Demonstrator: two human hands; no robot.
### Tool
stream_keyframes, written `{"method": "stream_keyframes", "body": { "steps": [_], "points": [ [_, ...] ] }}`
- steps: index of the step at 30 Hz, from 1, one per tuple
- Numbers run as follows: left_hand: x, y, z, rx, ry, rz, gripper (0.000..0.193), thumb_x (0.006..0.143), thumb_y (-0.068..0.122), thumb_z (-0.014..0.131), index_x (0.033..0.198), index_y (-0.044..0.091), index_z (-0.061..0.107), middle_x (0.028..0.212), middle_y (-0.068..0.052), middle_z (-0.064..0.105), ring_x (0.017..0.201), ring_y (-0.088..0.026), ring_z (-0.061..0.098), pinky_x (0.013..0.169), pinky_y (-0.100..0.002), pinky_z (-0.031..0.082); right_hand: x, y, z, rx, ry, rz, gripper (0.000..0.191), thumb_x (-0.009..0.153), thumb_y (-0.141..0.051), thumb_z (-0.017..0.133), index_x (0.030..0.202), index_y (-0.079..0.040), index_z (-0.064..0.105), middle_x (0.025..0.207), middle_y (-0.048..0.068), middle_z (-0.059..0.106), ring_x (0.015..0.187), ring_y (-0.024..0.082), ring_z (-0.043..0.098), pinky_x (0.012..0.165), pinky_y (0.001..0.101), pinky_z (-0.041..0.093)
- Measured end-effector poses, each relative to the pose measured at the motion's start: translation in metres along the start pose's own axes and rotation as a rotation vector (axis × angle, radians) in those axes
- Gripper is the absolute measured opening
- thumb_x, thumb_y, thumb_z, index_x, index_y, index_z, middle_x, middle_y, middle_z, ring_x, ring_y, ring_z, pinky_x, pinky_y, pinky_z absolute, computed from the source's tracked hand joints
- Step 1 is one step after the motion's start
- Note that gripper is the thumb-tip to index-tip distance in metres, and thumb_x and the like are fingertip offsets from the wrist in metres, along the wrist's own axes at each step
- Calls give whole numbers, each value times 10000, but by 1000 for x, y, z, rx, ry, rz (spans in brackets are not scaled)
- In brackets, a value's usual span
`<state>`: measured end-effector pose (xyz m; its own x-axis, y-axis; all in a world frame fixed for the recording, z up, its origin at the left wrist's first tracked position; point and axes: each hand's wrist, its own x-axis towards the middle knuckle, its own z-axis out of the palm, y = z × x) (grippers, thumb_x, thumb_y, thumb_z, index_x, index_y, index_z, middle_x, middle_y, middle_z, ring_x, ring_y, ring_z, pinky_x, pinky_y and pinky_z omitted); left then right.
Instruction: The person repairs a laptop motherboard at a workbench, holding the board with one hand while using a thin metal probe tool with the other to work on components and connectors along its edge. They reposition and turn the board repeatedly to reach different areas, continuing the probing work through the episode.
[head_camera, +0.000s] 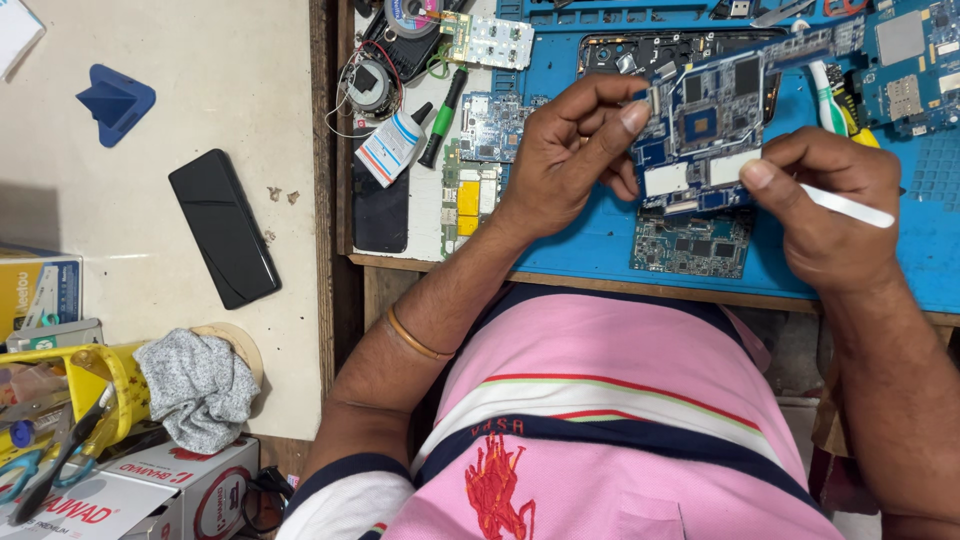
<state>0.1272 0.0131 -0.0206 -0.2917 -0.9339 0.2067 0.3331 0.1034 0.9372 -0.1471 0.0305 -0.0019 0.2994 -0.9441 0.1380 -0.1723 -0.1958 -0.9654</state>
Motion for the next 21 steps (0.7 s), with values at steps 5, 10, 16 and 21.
{"method": "stream_keyframes", "body": {
  "steps": [5, 10, 16, 21],
  "points": [
    [2, 0, 17, -43, -83, -75, 661, 1112, 137, 664, 1656, 99, 290, 972, -88, 740, 762, -122, 765, 659, -269, 679, -1, 4, -13, 34, 88, -13, 237, 1135, -185, 731, 1006, 5, 672, 854, 18, 665, 722, 35, 562, 685, 189, 436],
    [10, 4, 47, 161, -123, -93, 986, 981, 99, 856, 1663, 241, 158, 941, -31, 714, 760, -86, 717, 629, -227, 600, -6, 18, -41, 40, 126, 7, 237, 1127, -192, 732, 1010, 6, 674, 843, 10, 661, 719, 31, 552, 673, 185, 430],
    [22, 2, 66, 320, -122, -36, 1163, 904, 137, 939, 1672, 313, 85, 828, 31, 655, 802, -73, 796, 715, -256, 707, -11, 28, -59, 50, 115, 6, 255, 1156, -180, 745, 1014, 22, 682, 870, 15, 663, 750, 30, 555, 701, 181, 432],
    [23, -2, 65, 377, -109, 1, 1160, 891, 130, 946, 1668, 310, 104, 796, 35, 661, 780, -75, 789, 718, -254, 706, -11, 31, -62, 45, 108, -6, 252, 1155, -176, 743, 1015, 23, 679, 864, 17, 662, 744, 28, 554, 691, 179, 428]
  ]
}}
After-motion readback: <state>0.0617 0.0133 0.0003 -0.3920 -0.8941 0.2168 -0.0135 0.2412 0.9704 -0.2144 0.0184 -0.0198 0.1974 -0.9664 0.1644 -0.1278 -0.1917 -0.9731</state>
